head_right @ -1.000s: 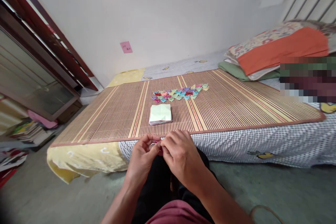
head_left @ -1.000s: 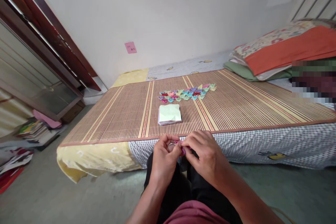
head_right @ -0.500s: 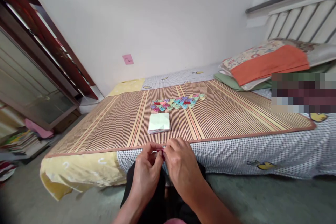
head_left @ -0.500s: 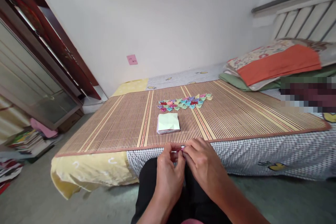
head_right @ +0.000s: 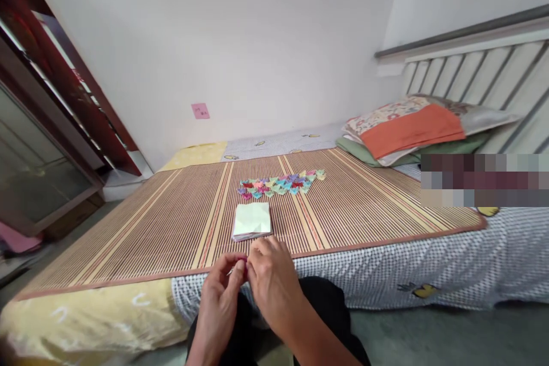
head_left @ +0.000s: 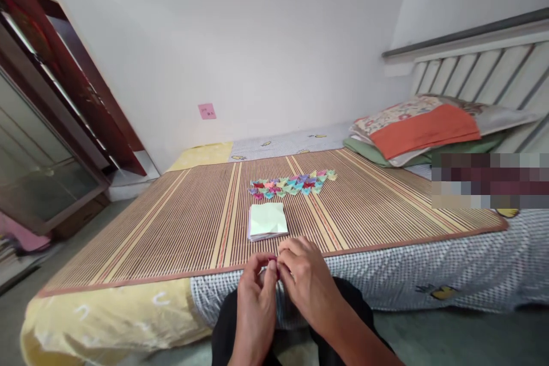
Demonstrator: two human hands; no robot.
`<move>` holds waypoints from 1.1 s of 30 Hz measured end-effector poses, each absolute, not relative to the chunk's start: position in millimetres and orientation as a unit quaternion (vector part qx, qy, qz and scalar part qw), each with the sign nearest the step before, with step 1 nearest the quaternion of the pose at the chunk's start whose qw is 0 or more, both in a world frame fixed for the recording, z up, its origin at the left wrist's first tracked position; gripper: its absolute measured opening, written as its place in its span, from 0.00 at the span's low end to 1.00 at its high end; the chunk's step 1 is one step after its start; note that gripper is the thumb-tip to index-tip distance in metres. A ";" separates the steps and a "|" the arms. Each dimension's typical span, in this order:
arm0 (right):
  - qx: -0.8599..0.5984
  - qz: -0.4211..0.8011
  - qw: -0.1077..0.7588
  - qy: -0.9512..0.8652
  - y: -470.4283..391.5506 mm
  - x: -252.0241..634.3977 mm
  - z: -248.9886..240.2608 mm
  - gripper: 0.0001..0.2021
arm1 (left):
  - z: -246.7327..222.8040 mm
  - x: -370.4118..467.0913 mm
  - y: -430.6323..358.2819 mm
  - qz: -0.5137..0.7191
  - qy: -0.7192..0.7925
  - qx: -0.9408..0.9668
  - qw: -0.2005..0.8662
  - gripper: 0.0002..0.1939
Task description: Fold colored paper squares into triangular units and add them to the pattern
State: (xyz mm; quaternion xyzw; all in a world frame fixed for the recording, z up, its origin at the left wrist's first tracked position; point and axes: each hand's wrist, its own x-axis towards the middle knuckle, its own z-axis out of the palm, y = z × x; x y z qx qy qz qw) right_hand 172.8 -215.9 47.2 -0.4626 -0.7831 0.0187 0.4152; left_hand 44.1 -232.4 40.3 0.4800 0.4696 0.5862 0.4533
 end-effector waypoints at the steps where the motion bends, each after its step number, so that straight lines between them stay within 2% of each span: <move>1: -0.455 0.012 0.423 -0.783 -208.3 173.3 49.0 0.11 | 40.2 45.4 -225.2 0.598 0.454 0.461 0.473 0.16; 6: -0.412 0.022 0.451 -0.792 -162.9 180.7 52.8 0.12 | 39.5 61.2 -169.7 0.573 0.316 0.295 0.696 0.23; 8: -0.431 0.013 0.435 -0.791 -141.8 182.8 48.9 0.11 | 38.8 70.5 -142.3 0.564 0.279 0.248 0.737 0.23; 15: -0.507 -0.004 0.413 -0.756 -73.8 176.8 37.9 0.07 | 35.8 92.6 -67.0 0.607 0.280 0.212 0.713 0.18; 20: -0.492 0.015 0.411 -0.767 -50.9 165.7 29.0 0.08 | 23.6 83.3 -49.1 0.620 0.268 0.172 0.717 0.13; 24: -0.470 0.040 0.402 -0.784 -43.5 161.8 20.4 0.09 | 12.3 69.1 -45.8 0.623 0.259 0.097 0.732 0.05; 28: -0.452 0.079 0.407 -0.790 -35.6 158.2 22.1 0.11 | 9.6 55.8 -41.1 0.622 0.241 0.060 0.742 0.12; 33: -0.440 0.068 0.402 -0.800 -29.0 146.3 25.2 0.10 | 10.5 45.1 -35.3 0.626 0.234 0.042 0.743 0.18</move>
